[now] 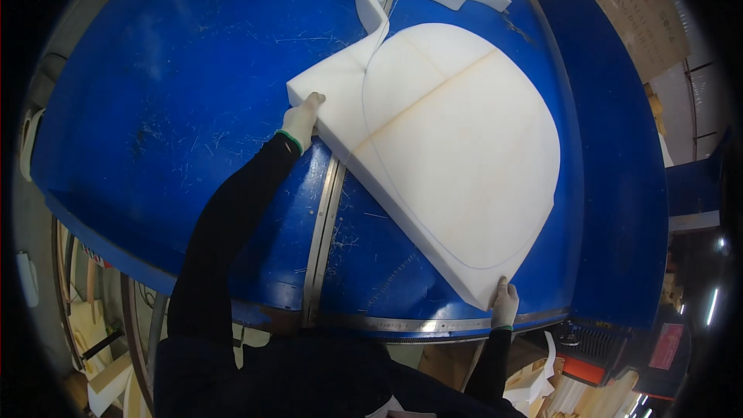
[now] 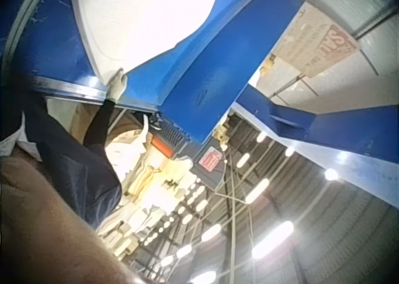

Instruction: The person uses a vertical band saw to cut a circular shape from a rectangular white foam sheet. They guide the foam through the blade, remove the offcuts, and then place a new foam sheet onto the table to begin the process again.

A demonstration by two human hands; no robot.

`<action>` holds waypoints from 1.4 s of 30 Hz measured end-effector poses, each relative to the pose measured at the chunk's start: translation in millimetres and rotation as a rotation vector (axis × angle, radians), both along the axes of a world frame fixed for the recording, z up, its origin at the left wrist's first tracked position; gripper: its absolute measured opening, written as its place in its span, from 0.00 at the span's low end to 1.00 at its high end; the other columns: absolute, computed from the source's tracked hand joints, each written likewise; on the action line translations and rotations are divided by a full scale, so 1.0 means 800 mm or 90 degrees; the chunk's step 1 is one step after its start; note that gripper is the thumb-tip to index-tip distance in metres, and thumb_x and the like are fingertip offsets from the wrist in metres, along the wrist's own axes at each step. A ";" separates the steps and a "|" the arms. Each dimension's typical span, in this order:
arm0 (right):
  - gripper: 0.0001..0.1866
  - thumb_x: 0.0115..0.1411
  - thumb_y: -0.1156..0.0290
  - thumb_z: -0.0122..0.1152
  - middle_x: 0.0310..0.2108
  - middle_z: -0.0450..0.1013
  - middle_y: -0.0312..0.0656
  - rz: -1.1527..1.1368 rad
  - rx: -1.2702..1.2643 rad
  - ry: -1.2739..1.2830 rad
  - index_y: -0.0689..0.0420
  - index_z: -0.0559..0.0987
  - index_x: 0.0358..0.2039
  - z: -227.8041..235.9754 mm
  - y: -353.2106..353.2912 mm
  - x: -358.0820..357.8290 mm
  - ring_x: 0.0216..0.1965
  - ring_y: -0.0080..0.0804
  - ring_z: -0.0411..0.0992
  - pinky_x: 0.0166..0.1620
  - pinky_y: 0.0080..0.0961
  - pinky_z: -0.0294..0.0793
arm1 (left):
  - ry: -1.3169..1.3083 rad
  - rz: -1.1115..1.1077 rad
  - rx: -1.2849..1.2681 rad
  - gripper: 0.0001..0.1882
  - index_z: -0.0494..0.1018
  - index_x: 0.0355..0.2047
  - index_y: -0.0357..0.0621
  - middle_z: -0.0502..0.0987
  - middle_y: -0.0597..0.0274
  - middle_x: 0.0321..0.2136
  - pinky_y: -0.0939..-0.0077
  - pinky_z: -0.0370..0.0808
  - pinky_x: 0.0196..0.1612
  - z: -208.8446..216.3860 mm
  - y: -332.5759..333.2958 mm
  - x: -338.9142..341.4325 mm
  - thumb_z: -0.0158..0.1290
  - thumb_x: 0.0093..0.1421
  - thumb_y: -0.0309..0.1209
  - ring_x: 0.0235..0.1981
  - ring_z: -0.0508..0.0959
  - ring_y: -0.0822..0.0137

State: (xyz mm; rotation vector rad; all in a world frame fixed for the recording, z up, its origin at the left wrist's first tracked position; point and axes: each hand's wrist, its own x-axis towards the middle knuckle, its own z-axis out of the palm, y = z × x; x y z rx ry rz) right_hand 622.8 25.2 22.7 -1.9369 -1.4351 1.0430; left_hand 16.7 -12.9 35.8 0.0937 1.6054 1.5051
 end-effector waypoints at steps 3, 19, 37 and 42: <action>0.21 0.72 0.58 0.55 0.18 0.63 0.31 0.014 -0.002 0.007 0.56 0.69 0.23 0.005 -0.011 -0.009 0.20 0.21 0.61 0.23 0.24 0.60 | 0.015 0.007 -0.010 0.45 0.64 0.64 0.35 0.69 0.44 0.60 0.37 0.49 0.68 0.003 0.006 -0.008 0.56 0.55 0.57 0.63 0.66 0.41; 0.16 0.72 0.58 0.53 0.28 0.73 0.37 0.051 -0.090 0.133 0.56 0.73 0.33 -0.006 -0.066 -0.023 0.26 0.25 0.76 0.27 0.29 0.82 | 0.067 0.035 -0.008 0.34 0.74 0.50 0.34 0.80 0.53 0.43 0.48 0.59 0.54 -0.018 0.053 -0.066 0.58 0.56 0.53 0.44 0.77 0.53; 0.18 0.71 0.61 0.55 0.19 0.69 0.36 0.048 -0.118 0.135 0.60 0.74 0.28 0.023 -0.114 -0.090 0.19 0.23 0.68 0.24 0.23 0.69 | 0.101 0.027 0.087 0.28 0.77 0.46 0.32 0.82 0.53 0.38 0.65 0.75 0.39 -0.032 0.105 -0.122 0.61 0.57 0.46 0.34 0.81 0.59; 0.19 0.72 0.56 0.53 0.20 0.73 0.38 0.059 -0.136 0.169 0.59 0.75 0.30 0.017 -0.119 -0.095 0.19 0.23 0.72 0.24 0.22 0.73 | 0.117 0.016 0.039 0.32 0.78 0.50 0.44 0.81 0.59 0.41 0.50 0.67 0.49 -0.015 0.117 -0.120 0.61 0.55 0.55 0.40 0.78 0.58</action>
